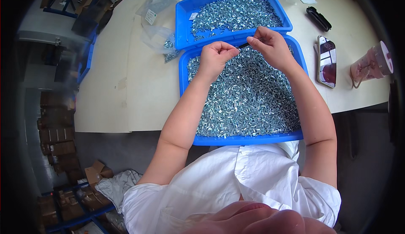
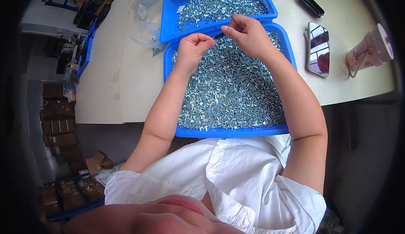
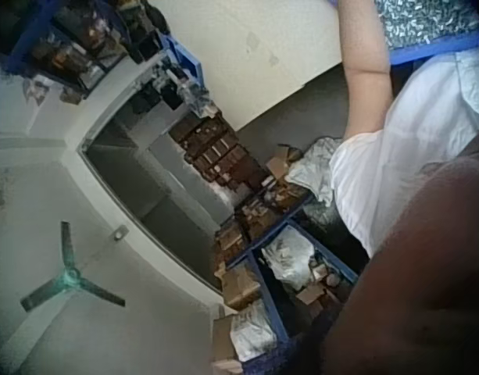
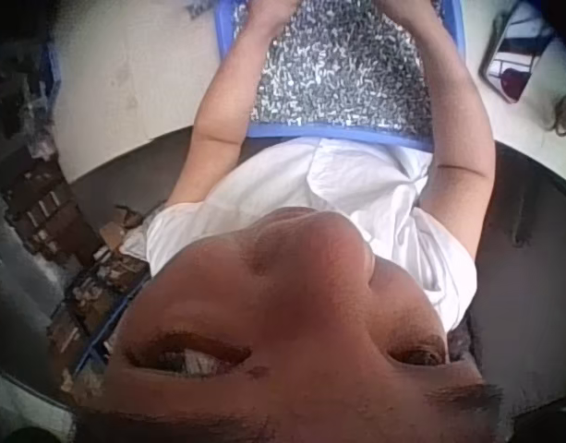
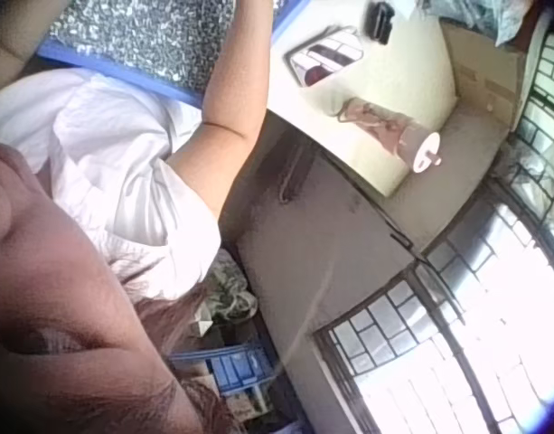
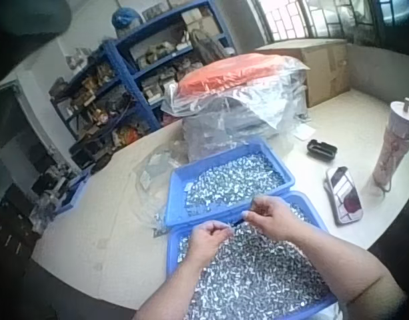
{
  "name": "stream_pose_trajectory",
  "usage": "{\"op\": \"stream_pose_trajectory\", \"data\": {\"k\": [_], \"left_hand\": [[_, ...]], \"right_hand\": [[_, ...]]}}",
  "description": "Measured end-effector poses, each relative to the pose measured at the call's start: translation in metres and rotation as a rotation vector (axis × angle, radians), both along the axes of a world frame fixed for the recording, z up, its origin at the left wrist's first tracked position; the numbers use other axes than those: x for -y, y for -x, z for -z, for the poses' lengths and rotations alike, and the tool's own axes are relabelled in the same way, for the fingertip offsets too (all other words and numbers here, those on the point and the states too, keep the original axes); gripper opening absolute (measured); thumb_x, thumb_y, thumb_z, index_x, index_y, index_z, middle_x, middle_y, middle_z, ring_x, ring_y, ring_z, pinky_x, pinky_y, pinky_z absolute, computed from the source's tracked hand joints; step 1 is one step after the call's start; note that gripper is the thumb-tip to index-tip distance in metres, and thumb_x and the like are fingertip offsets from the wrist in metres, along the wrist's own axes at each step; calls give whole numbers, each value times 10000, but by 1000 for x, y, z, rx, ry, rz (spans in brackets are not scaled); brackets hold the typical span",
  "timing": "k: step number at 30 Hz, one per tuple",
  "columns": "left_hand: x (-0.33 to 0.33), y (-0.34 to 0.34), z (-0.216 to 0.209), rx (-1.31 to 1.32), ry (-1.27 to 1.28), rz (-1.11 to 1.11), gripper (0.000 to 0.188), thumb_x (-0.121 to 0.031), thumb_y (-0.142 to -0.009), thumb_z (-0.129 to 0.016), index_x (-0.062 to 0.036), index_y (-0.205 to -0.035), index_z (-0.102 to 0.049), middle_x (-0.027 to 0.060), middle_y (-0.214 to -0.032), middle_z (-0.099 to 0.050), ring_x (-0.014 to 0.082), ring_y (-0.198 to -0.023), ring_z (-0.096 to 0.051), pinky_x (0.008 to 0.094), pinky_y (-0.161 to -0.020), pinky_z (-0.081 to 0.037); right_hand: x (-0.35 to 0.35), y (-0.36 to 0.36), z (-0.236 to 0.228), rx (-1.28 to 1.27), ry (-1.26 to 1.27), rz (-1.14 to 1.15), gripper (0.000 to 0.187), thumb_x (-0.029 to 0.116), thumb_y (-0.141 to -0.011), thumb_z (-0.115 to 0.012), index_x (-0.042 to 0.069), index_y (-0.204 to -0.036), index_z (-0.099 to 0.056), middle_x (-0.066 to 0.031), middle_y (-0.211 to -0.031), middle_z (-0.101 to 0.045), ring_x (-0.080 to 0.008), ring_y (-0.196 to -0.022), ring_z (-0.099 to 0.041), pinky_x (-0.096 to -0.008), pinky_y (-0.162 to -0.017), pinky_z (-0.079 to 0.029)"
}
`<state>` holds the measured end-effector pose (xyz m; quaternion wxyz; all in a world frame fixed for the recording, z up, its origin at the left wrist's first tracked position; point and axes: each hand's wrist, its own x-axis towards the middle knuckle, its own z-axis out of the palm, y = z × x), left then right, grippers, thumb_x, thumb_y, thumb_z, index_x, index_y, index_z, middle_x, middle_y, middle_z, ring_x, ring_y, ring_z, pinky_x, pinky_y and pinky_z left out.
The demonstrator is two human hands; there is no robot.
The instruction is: The person repeatedly inserts small metal pieces into a black component by hand over a tray of parts.
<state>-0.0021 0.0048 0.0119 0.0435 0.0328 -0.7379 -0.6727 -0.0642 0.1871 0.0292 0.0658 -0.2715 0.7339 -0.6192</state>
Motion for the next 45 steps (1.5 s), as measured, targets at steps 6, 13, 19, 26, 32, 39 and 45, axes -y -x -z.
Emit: {"op": "stream_pose_trajectory", "data": {"k": [6, 13, 19, 26, 32, 39, 45], "left_hand": [[-2, -1, -5, 1, -4, -23, 103, -95, -765, -663, -8, -802, -623, -26, -684, -576, 12, -558, -439, 164, -482, -322], [-1, -1, -1, -85, 29, -64, 138, -73, -662, -746, -37, -698, -618, -103, -556, -408, 5, -505, -321, 176, -450, -245], [-2, -2, -2, -132, 167, -86, 160, -79, -636, -765, -50, -682, -614, -98, -552, -418, 8, -507, -327, 177, -451, -250], [-7, -4, -5, -192, 209, -162, 184, -87, -610, -781, -59, -661, -606, -90, -549, -419, 7, -510, -326, 177, -447, -246], [-6, -5, -6, -288, 312, -164, 177, -92, -616, -778, -51, -666, -614, -73, -546, -446, 14, -505, -340, 186, -442, -255], [-3, -2, -8, -180, 316, -104, 143, -169, -737, -694, -42, -696, -642, -63, -543, -455, 23, -507, -371, 197, -448, -280], [14, -1, -7, 312, -571, 284, 273, -168, -862, -509, -23, -1094, -499, 15, -758, -534, 92, -620, -471, 236, -497, -363]], "right_hand": [[3, 2, 4, 103, -13, -4, 273, 255, -817, -609, 26, -711, -505, 18, -569, -481, -48, -533, -419, -215, -473, -340], [3, -2, -2, 143, -92, -4, 360, 330, -824, -587, 12, -664, -538, -12, -555, -521, -68, -521, -478, -234, -474, -375], [0, -7, -21, 224, -299, -13, 353, 340, -852, -555, 53, -650, -518, 26, -574, -485, -41, -543, -462, -210, -483, -365], [5, -7, -3, 162, -110, -30, 323, 327, -857, -549, 53, -689, -517, 20, -592, -492, -38, -540, -449, -202, -465, -340], [1, -8, -17, 260, -87, -58, 271, 270, -853, -564, 51, -705, -506, 27, -602, -491, -34, -560, -449, -193, -491, -345], [-2, 3, -2, 173, 36, -60, 151, 175, -836, -589, 35, -818, -534, 24, -659, -525, -36, -591, -467, -176, -526, -365], [-3, 6, -3, 168, 164, 35, 132, 126, -805, -612, 6, -829, -562, 2, -674, -559, -46, -586, -482, -185, -516, -381]]}}
